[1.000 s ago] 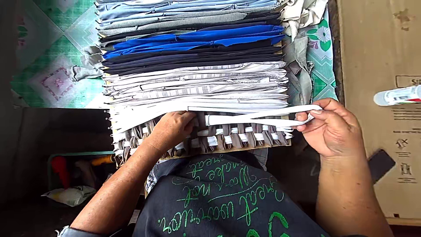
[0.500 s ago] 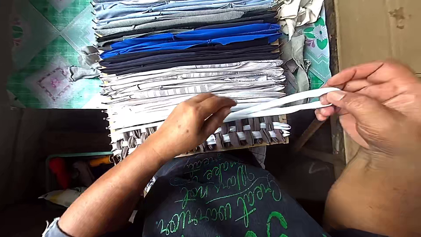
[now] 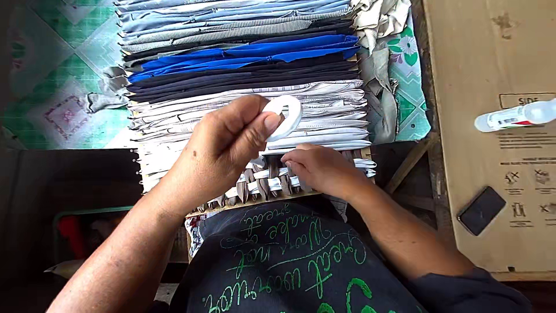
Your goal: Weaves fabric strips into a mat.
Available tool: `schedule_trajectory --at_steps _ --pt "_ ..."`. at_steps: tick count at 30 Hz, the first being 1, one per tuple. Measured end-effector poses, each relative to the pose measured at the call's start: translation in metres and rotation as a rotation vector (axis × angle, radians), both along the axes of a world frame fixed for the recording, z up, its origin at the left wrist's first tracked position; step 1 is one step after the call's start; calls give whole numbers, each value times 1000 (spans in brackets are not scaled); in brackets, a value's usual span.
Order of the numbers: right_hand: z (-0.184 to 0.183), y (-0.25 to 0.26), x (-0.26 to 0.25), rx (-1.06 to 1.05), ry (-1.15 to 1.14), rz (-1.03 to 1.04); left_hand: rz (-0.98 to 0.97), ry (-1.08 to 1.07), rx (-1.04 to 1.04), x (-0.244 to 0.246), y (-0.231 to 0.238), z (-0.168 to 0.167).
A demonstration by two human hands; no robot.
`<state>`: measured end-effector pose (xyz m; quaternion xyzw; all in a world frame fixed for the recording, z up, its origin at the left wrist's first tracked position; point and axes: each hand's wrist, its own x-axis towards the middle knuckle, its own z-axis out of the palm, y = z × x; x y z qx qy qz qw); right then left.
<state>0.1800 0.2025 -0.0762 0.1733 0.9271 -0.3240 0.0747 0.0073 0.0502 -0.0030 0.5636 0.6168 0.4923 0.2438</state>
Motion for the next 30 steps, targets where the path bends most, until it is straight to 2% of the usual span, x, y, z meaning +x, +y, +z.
schedule_trajectory --at_steps 2,5,8,12,14,17,21,24,26,28,30 --pt "-19 -6 -8 86 -143 -27 -14 -4 -55 5 -6 -9" --pt "-28 -16 -13 190 -110 -128 -30 45 -125 13 -5 -31" --pt "-25 -23 -19 193 -160 -202 -12 212 -221 20 6 -58" --pt "-40 -25 -20 232 -81 -221 7 299 -390 28 19 -93" --pt "-44 -23 -22 181 -100 -230 13 348 -437 31 21 -110" --pt "-49 -13 -15 63 19 -236 10 510 -541 31 20 -123" --pt "-49 -6 -9 -116 86 -275 -38 669 -949 42 39 -103" --pt "-47 -5 -7 -153 92 -257 1 555 -964 39 50 -104" --pt "-47 -5 -2 -147 109 -184 22 269 -876 29 48 -105" --pt "-50 -10 5 -53 183 -110 35 2 -765 21 41 -105" --pt "-51 -12 9 33 220 -59 58 -102 -732 20 38 -105"
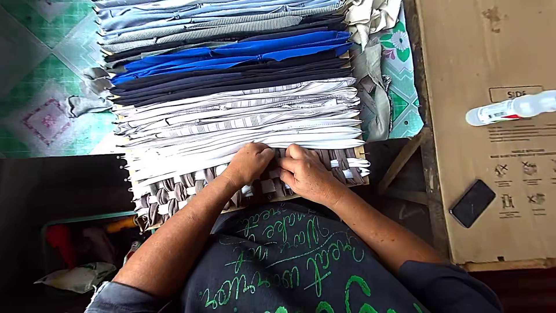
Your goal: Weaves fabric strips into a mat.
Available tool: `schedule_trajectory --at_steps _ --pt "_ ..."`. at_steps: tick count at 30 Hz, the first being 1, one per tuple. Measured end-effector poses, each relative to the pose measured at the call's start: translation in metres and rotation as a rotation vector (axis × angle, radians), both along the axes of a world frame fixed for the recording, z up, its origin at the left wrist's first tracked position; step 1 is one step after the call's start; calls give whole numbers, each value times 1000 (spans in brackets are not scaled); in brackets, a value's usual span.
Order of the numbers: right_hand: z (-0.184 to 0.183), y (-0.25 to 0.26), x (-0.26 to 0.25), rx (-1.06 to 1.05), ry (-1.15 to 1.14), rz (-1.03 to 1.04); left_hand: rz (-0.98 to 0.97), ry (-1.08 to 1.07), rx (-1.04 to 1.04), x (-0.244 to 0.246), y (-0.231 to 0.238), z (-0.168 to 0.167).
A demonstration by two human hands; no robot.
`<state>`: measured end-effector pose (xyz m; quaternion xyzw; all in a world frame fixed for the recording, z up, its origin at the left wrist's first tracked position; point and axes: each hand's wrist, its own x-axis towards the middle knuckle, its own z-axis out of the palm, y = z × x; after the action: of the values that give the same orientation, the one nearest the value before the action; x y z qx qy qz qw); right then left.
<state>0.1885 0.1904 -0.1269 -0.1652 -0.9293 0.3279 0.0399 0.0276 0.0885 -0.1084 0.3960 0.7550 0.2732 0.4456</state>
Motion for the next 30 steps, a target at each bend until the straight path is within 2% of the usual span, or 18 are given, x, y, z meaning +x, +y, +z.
schedule_trajectory --at_steps 3,5,8,10,12,15,17,21,24,27,30 --pt "3 4 3 37 -36 -24 63 -38 -8 1 1 -3" --pt "0 10 4 9 -23 -102 89 -140 26 -2 -2 -1" --pt "1 17 1 -175 -24 -160 102 -279 85 -7 -6 -5" --pt "0 14 -4 -257 29 -209 85 -295 100 -8 -7 -6" --pt "-1 9 -5 -272 108 -277 29 -187 118 -8 -7 -4" --pt "7 17 12 -173 237 -318 -111 187 159 -4 -10 1" --pt "22 41 40 -34 277 -382 -159 390 211 2 -16 -3" --pt "35 89 98 152 211 -664 -173 654 424 15 -24 -13" --pt "31 88 106 144 202 -717 -259 749 539 20 -19 -12" --pt "39 84 98 177 207 -673 -358 799 457 17 -19 -20" --pt "59 86 89 204 279 -591 -343 684 425 4 -14 -4"
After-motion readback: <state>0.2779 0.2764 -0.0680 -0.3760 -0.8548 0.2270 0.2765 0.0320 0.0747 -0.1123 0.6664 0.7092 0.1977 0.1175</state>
